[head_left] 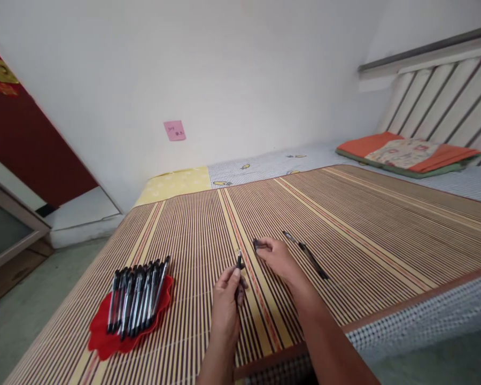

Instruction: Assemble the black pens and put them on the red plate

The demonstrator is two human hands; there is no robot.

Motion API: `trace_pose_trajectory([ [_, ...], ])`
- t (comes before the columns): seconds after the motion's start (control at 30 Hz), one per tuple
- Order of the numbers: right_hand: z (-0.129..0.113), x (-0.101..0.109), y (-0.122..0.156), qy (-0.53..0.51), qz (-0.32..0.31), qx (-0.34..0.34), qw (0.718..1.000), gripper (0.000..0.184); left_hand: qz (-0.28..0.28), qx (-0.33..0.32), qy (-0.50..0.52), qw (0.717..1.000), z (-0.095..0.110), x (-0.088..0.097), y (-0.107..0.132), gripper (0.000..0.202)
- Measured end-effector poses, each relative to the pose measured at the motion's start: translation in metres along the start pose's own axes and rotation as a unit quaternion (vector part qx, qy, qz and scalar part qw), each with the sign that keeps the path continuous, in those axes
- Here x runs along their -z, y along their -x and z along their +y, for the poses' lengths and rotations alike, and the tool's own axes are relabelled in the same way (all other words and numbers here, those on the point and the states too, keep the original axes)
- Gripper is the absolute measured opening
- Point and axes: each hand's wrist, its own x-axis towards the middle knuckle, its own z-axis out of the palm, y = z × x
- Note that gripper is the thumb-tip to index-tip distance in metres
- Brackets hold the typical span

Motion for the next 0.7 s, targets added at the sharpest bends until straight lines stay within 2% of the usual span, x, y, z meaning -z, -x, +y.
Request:
trace_pose_trajectory([
  [0.1, -0.016, -0.004, 0.004, -0.212, -0.003, -0.003, 0.977, 0.017, 0.006, 0.006, -0.013, 1.0, -0.001, -0.001, 0.001, 0.042],
  [0.2, -0.029, -0.007, 0.009, -0.325, 0.008, 0.009, 0.946, 0.022, 0.009, 0.013, -0.02, 1.0, -0.002, -0.003, 0.001, 0.042],
  [0.27, -0.034, -0.008, 0.011, -0.34, 0.0, 0.016, 0.94, 0.022, 0.003, 0.009, -0.017, 1.0, -0.002, -0.004, 0.002, 0.041],
  [0.43, -0.031, -0.007, 0.011, -0.3, -0.042, 0.007, 0.953, 0.022, 0.0, 0.003, -0.021, 1.0, 0.001, -0.007, 0.005, 0.041],
  [0.6, -0.031, 0.0, 0.011, -0.29, -0.011, 0.013, 0.957, 0.02, 0.015, 0.01, -0.016, 1.0, 0.006, -0.01, 0.008, 0.045],
  [0.7, -0.031, 0.004, 0.011, -0.289, -0.024, 0.016, 0.957, 0.019, 0.006, 0.014, -0.032, 0.999, 0.006, -0.01, 0.009, 0.045],
])
